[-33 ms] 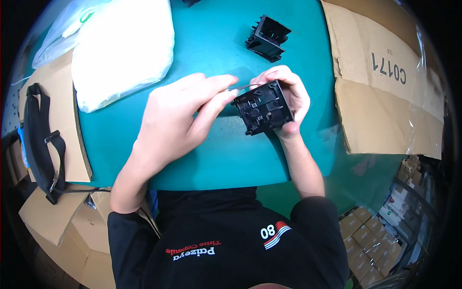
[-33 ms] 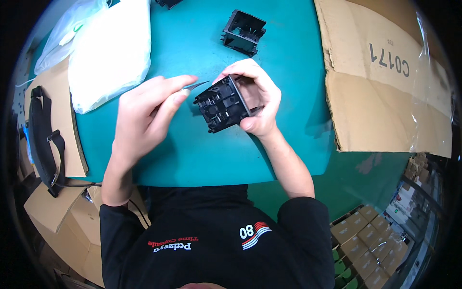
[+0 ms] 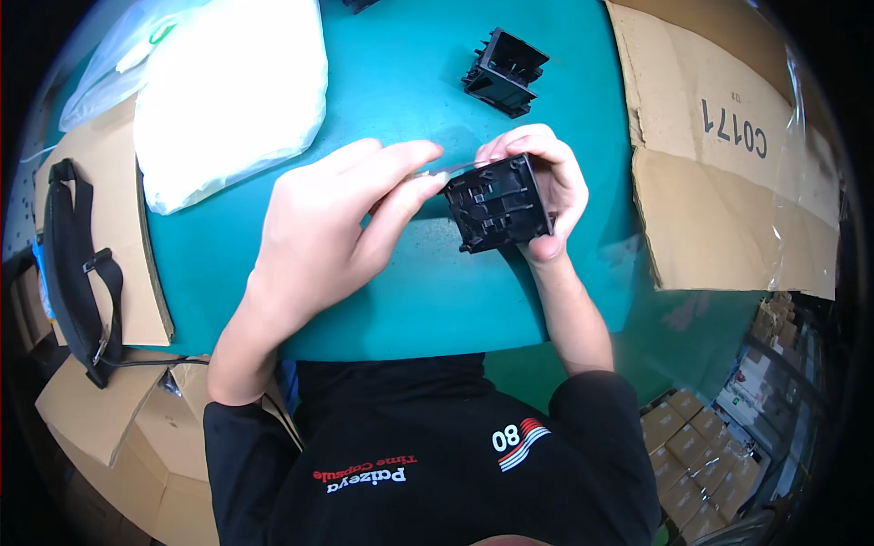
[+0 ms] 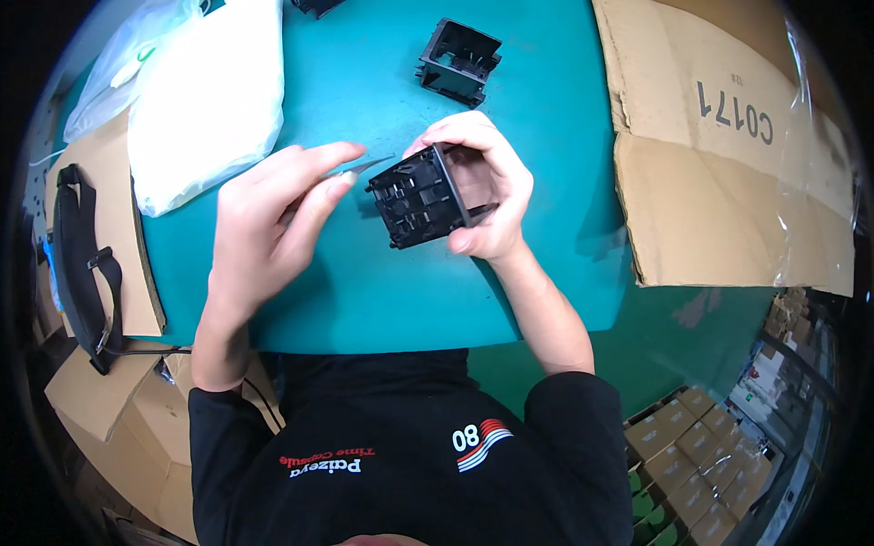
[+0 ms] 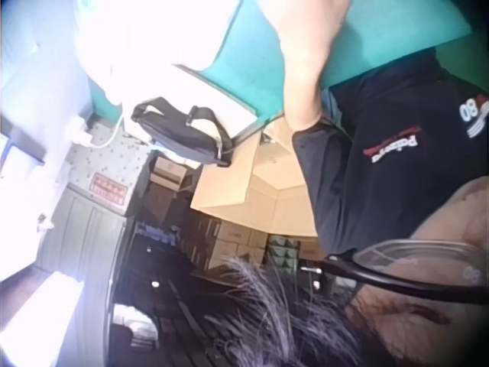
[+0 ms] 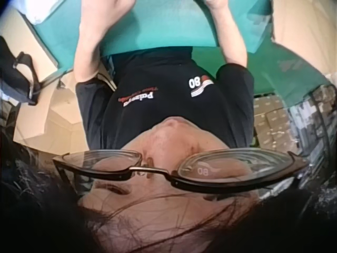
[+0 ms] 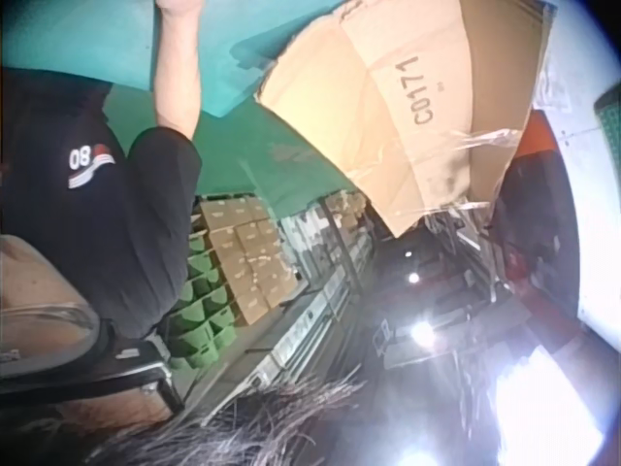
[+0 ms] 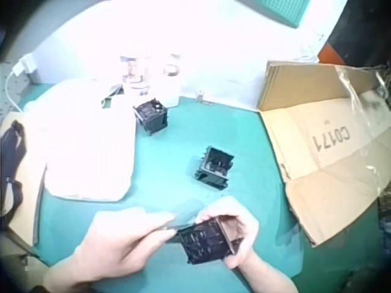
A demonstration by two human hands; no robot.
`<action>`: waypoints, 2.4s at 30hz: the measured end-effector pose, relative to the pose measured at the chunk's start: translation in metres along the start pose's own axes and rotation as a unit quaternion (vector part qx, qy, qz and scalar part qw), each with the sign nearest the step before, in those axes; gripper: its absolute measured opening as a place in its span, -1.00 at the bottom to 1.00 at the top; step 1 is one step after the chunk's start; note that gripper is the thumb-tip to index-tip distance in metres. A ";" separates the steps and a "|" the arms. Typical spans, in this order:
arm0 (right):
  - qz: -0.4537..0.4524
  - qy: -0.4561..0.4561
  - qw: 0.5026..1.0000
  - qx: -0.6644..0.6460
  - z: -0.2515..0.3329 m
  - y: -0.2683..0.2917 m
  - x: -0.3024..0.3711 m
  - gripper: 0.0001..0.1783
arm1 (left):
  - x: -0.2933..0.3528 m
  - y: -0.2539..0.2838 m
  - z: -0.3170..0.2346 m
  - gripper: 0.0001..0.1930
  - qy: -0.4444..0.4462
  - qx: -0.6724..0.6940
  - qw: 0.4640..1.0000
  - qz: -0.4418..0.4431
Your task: The person uses a small metal tool to pry open and separate the casing of small black electronic components on a green workbench. They handle the components one by one, separating the halves and placing them on the table.
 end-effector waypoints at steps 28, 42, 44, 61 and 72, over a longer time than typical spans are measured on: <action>0.085 0.186 0.946 0.251 0.032 -0.024 0.001 -0.03 | 0.010 -0.007 -0.007 -0.93 -0.024 0.026 0.999 0.035; 0.161 0.185 0.916 0.316 0.035 -0.038 -0.002 -0.02 | 0.010 -0.010 -0.006 -0.88 -0.059 -0.029 0.995 0.072; 0.139 0.177 0.919 0.324 0.036 -0.036 -0.004 -0.10 | 0.015 -0.013 -0.013 -0.85 -0.087 -0.161 0.982 0.046; -0.136 -0.070 0.981 0.123 -0.002 0.030 0.005 0.15 | -0.001 0.003 -0.006 -0.72 -0.120 -0.119 0.981 -0.091; -0.175 -0.307 0.890 -0.287 -0.066 0.013 0.034 -0.02 | 0.003 -0.023 0.001 -0.75 -0.148 -0.052 0.985 -0.066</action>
Point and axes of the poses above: each hand's wrist, its own x-axis away from the middle knuckle, its own y-axis out of the back of the hand, z = x × y, the point moved 9 cm from there along -x, towards the middle knuckle, and after that the axes turned 2 degrees about -x, right-handed, at the moved point
